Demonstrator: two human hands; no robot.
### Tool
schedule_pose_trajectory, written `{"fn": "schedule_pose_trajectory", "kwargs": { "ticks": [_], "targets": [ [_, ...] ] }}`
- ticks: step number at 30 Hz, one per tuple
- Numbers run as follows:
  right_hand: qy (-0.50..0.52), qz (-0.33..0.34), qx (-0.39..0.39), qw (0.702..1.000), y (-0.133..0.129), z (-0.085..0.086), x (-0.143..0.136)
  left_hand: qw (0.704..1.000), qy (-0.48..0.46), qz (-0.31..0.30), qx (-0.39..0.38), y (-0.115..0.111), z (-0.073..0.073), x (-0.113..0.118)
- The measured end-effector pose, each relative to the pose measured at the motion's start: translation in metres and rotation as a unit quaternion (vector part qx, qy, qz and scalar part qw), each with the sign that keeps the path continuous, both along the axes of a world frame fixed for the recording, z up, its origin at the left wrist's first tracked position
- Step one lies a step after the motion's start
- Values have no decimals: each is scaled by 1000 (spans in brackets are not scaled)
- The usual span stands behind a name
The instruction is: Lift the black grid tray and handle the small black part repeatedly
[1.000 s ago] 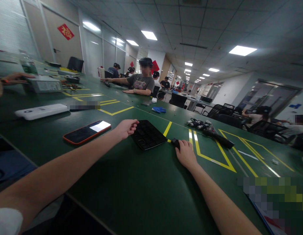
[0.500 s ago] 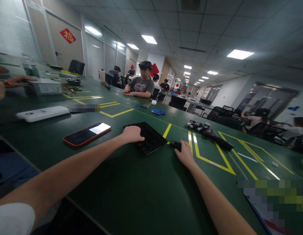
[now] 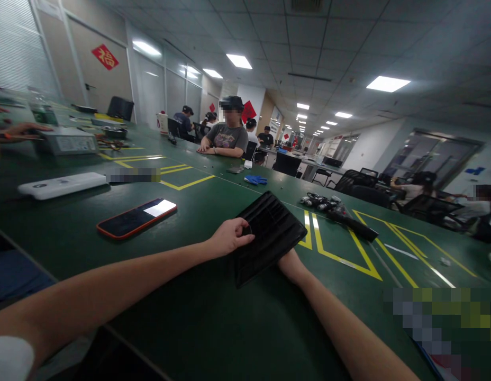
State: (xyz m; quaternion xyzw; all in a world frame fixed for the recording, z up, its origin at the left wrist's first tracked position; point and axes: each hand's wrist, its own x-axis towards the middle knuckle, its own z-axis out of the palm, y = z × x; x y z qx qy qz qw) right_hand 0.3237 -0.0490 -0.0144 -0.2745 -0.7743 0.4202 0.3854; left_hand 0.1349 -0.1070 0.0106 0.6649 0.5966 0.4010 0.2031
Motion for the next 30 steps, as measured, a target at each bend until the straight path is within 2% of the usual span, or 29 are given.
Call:
{"fn": "schedule_pose_trajectory", "kwargs": {
  "ticks": [4, 7, 11, 15, 17, 18, 19, 20, 22, 23, 24, 25, 27, 30],
  "targets": [
    [-1, 17, -32, 999, -11, 16, 5, 999, -44, -24, 3, -4, -3, 2],
    [-15, 48, -33, 998, -11, 16, 9, 997, -63, -38, 1, -3, -6, 1],
    [-64, 44, 64, 995, -2, 0, 5, 997, -38, -62, -21, -5, -8, -2],
    [-123, 28, 166, 978, 4, -14, -4, 996, -18, -80, -32, -5, -5, -4],
    [-133, 27, 188, 973, 3, -15, -6, 995, -73, -63, -33, 0, -1, -6],
    [-136, 26, 198, 970, 1, -14, -5, 991, -130, -30, -31, 3, 2, -9],
    [-139, 27, 206, 968, -1, -13, -4, 976, -215, 27, -31, 7, 6, -12],
    [-144, 30, 214, 966, -3, -11, -3, 944, -313, 100, -35, 11, 10, -16],
    [-147, 40, 215, 965, -7, -8, 1, 847, -475, 234, -57, 18, 18, -28],
    [-144, 42, 207, 967, -9, -6, 3, 804, -522, 278, -71, 20, 22, -33],
    [-140, 44, 199, 969, -10, -5, 4, 777, -547, 301, -82, 21, 25, -39],
    [-136, 45, 193, 971, -10, -4, 5, 767, -556, 309, -90, 21, 28, -42],
    [-134, 45, 186, 972, -11, -3, 6, 764, -563, 297, -101, 19, 31, -44],
    [-140, 46, 189, 971, -9, -1, 4, 768, -577, 248, -125, 13, 31, -34]
  ]
}}
